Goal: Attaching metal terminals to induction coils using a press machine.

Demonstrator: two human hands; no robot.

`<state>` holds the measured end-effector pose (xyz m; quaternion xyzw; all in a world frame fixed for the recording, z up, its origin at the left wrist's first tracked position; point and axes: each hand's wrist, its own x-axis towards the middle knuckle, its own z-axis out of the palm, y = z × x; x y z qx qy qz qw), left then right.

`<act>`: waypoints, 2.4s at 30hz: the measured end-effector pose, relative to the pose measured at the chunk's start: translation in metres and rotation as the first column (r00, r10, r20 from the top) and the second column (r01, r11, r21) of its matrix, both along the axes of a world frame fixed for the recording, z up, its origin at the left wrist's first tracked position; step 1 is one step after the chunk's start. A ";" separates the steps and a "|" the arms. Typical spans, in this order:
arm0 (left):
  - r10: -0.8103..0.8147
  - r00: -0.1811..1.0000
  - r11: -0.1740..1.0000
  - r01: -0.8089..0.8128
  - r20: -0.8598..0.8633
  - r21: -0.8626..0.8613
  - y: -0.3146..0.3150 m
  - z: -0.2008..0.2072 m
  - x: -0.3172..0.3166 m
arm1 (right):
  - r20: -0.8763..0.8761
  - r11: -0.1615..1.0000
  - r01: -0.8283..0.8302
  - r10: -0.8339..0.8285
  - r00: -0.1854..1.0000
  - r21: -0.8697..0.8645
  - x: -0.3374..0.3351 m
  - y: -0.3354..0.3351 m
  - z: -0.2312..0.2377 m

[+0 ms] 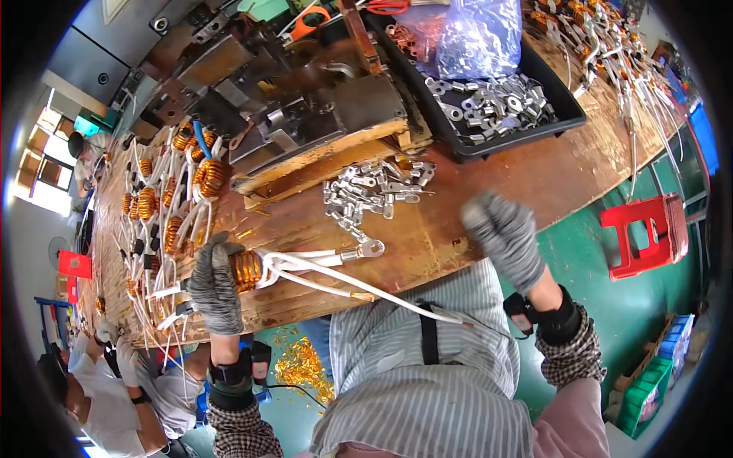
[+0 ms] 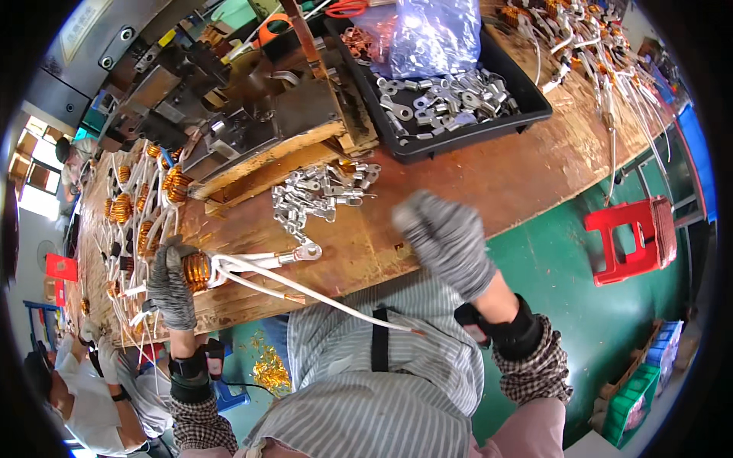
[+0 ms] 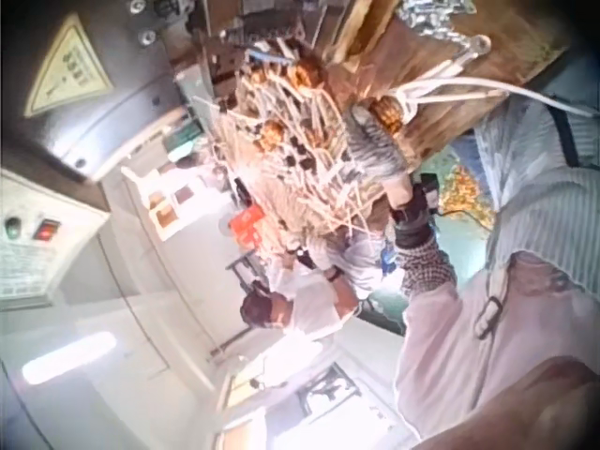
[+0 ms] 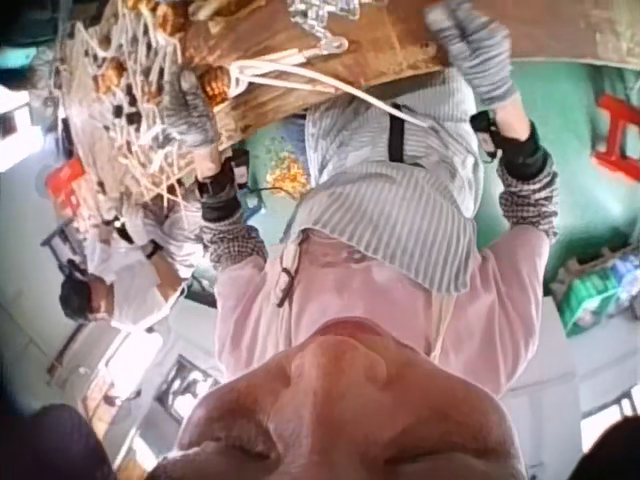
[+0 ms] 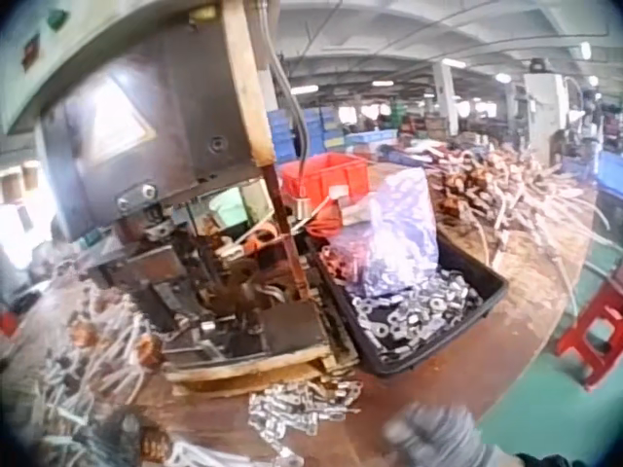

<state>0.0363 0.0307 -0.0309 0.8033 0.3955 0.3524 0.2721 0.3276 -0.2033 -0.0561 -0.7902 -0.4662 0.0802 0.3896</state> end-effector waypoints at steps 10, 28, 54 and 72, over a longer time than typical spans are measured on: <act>-0.097 0.970 0.986 0.125 -0.225 0.114 0.003 0.017 -0.011 | -0.329 0.853 -0.488 0.522 0.787 0.186 -0.035 0.073 -0.001; -0.108 0.670 0.879 0.409 -0.734 0.244 0.007 0.052 -0.011 | -0.860 0.895 -0.363 0.386 0.335 0.260 -0.031 0.074 0.018; 0.076 0.638 0.899 0.288 -0.766 0.329 0.099 0.135 0.032 | -0.807 0.897 -0.227 0.441 0.393 0.380 0.015 0.193 0.086; 0.060 0.653 0.896 0.298 -0.755 0.328 0.101 0.134 0.034 | -0.637 0.906 -0.249 0.419 0.647 0.342 0.024 0.171 0.088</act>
